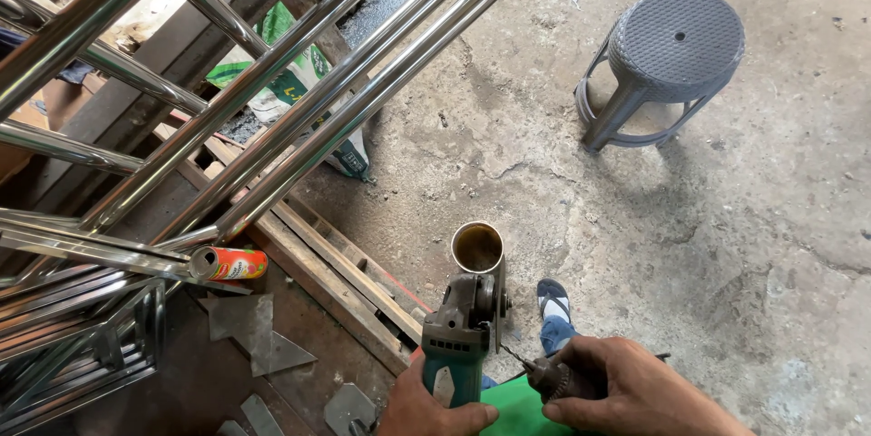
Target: The person uses a green electric drill to drill into a small metal plate resting on a workbench beside a stainless steel railing frame. They reposition the plate, drill several holes, briefly handle an angle grinder, plug in the drill's power cord, and continue drilling while steadying the plate by hand.
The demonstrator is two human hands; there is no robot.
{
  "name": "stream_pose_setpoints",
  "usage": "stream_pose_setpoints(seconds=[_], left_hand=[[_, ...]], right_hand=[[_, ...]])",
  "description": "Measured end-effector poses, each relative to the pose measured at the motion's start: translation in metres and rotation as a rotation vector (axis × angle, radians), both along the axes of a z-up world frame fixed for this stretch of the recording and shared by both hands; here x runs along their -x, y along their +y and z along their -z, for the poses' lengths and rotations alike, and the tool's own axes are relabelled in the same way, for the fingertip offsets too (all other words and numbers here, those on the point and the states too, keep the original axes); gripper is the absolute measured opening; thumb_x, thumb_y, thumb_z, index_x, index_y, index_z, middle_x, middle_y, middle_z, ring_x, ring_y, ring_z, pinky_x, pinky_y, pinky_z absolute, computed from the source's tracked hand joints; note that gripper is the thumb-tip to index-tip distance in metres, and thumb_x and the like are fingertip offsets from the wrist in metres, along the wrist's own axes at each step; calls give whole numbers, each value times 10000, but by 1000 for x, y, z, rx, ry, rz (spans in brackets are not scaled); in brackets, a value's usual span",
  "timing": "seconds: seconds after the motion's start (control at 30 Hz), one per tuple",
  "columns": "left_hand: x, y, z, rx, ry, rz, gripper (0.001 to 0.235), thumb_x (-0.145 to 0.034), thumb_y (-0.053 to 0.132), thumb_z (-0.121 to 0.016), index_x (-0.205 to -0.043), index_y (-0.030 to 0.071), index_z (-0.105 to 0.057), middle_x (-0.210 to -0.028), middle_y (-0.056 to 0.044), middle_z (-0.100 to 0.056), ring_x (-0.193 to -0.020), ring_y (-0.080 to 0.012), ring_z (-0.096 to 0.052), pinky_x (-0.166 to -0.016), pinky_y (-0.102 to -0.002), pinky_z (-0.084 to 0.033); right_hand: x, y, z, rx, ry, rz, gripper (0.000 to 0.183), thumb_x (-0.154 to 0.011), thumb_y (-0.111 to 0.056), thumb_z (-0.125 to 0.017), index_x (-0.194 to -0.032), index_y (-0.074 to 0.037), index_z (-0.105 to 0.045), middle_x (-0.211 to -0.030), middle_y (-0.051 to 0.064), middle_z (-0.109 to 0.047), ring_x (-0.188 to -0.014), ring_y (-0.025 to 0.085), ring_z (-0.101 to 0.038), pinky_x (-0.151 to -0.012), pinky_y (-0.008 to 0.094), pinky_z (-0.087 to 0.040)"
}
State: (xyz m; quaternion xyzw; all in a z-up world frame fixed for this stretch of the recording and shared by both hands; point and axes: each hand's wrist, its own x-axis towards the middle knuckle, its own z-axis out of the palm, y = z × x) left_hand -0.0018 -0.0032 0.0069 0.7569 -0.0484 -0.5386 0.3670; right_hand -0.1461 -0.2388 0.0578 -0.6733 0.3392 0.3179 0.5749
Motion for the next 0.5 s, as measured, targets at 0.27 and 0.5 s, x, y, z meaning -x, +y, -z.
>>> stream_pose_setpoints(seconds=[0.27,0.5], left_hand=[[-1,0,-1,40,31,-40,780,-559,234,-937,-1274,62,-678,-940,-86,-789,-872,-215,-789,-869,-374,-578],[-3,0,0,40,49,-42,789,-562,213,-935,-1286,60,-663,-981,-97,-789,-910,-223,-793,-904,-381,-576]], right_hand=[[2,-2,4,-1,-17,-16,246,-739,-312,-923,-926,-172,-847,-782,-32,-872,-674,94,-748,-656,234,-566],[-1,-3,3,15,-8,-33,240,-735,-300,-927,-929,-184,-847,-808,-50,-885,-704,78,-768,-692,226,-589]])
